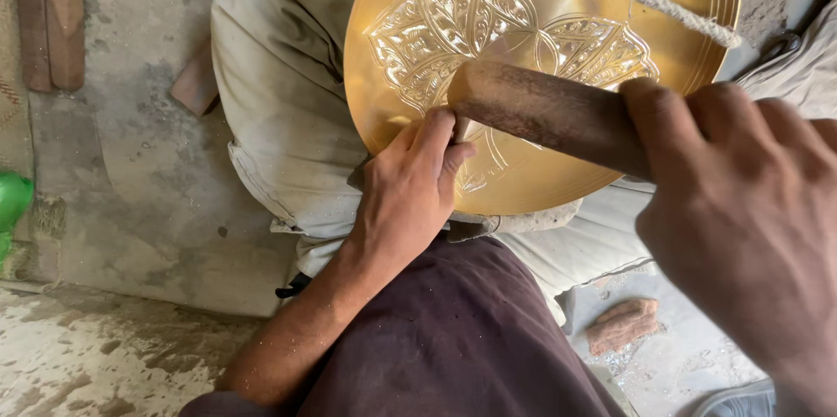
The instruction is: The person sits on the floor with a brass tray on their lap and hammers a small punch against an embossed floral design, repositioning the punch by hand to refine different parts of the pattern. They briefly lift and reposition the tray, then resume hammering the design.
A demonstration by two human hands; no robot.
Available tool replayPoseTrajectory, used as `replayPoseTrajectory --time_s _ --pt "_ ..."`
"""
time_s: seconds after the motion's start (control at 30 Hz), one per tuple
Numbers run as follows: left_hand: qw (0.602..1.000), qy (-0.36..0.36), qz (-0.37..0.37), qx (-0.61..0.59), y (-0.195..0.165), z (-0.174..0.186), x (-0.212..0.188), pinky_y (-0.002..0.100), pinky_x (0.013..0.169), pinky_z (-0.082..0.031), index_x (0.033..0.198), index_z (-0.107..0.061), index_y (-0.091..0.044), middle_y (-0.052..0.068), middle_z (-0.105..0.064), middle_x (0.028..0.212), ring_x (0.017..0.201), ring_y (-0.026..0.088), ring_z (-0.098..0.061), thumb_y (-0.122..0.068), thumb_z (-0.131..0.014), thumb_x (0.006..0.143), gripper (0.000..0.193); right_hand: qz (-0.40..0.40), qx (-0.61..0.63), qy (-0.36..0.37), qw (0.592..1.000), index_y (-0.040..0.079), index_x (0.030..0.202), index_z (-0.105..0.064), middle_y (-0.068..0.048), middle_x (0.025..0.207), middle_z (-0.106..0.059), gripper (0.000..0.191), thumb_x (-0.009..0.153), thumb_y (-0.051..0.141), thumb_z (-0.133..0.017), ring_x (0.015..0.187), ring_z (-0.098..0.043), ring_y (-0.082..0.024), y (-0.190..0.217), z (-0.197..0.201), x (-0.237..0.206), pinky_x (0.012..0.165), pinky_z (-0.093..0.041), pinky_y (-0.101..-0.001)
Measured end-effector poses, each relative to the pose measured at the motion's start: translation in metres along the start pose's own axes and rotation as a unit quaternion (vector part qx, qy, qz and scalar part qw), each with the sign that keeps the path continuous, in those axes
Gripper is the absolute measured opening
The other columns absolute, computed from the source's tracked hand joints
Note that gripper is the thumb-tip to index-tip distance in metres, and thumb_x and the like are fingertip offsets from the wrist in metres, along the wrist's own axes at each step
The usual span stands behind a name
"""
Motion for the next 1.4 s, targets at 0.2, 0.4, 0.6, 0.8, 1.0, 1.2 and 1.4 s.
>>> replayPoseTrajectory --time_s 0.2,0.4,0.6,0.8,1.0,1.2,1.4 --pt "1.000 -0.003 -0.017 -0.017 0.002 -0.001 0.008 0.037 0.068 -0.061 0.118 -0.054 -0.003 0.012 -0.069 0.099 0.088 0.027 -0.075 -0.010 -0.072 0.099 0.027 -0.024 0.184 -0.077 0.980 -0.012 0.137 -0.050 -0.029 0.108 -0.067 0.040 0.099 -0.012 -0.063 0.094 -0.071 -0.034 -0.020 0.007 -0.004 0.076 -0.058 -0.0402" --pt "0.999 -0.018 -0.037 -0.029 -0.007 0.005 0.005 0.037 0.074 -0.062 0.120 -0.055 -0.004 0.012 -0.070 0.104 0.094 0.029 -0.075 -0.005 -0.072 0.097 0.028 -0.032 0.142 -0.083 0.986 -0.013 0.129 -0.050 -0.025 0.095 -0.066 0.042 0.093 -0.009 -0.071 0.079 -0.069 -0.030 -0.020 0.004 -0.007 0.066 -0.056 -0.0371" --pt "1.000 0.013 -0.021 0.008 -0.005 0.000 0.006 0.039 0.068 -0.059 0.116 -0.057 -0.005 0.011 -0.070 0.098 0.087 0.029 -0.074 -0.009 -0.076 0.096 0.028 -0.096 0.146 -0.038 0.984 -0.001 0.129 -0.060 -0.015 0.095 -0.067 0.038 0.093 0.003 -0.067 0.076 -0.067 -0.026 -0.027 -0.005 -0.007 0.069 -0.055 -0.0386" --pt "0.999 0.016 -0.020 -0.042 -0.003 0.002 0.009 0.039 0.070 -0.060 0.120 -0.055 -0.002 0.012 -0.069 0.099 0.087 0.027 -0.074 -0.010 -0.071 0.103 0.025 -0.053 0.029 -0.018 0.998 0.001 0.132 -0.063 -0.017 0.102 -0.072 0.044 0.088 -0.006 -0.069 0.091 -0.071 -0.029 -0.029 -0.021 -0.033 0.081 -0.060 -0.0404" --pt "0.986 0.153 -0.057 -0.029 -0.006 -0.025 0.017 0.036 0.066 -0.062 0.124 -0.058 -0.003 0.012 -0.073 0.102 0.087 0.021 -0.078 -0.010 -0.068 0.099 0.028 -0.179 0.226 -0.003 0.958 -0.015 0.135 -0.051 -0.033 0.112 -0.064 0.052 0.087 -0.009 -0.068 0.087 -0.070 -0.036 -0.078 -0.070 -0.069 0.072 -0.059 -0.0421" --pt "0.981 0.190 -0.046 -0.013 -0.003 -0.035 0.018 0.034 0.066 -0.063 0.126 -0.058 -0.004 0.012 -0.073 0.099 0.088 0.021 -0.079 -0.008 -0.066 0.099 0.028 -0.190 0.336 -0.039 0.922 -0.011 0.137 -0.046 -0.023 0.112 -0.067 0.046 0.101 0.001 -0.071 0.098 -0.070 -0.029 -0.089 -0.089 -0.084 0.087 -0.060 -0.0370" --pt "0.983 0.181 -0.041 -0.012 -0.001 -0.041 0.013 0.038 0.069 -0.061 0.123 -0.060 -0.006 0.011 -0.076 0.097 0.086 0.021 -0.079 -0.004 -0.063 0.103 0.021 -0.034 -0.073 0.000 0.997 0.007 0.136 -0.056 -0.014 0.102 -0.075 0.048 0.093 -0.001 -0.077 0.089 -0.073 -0.025 -0.040 -0.055 -0.050 0.086 -0.061 -0.0376"
Point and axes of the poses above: each hand's wrist, its own x-axis towards the middle knuckle, its own z-axis out of the back of the hand, y = z × x, the point moved 10 cm from there along x, towards the middle knuckle
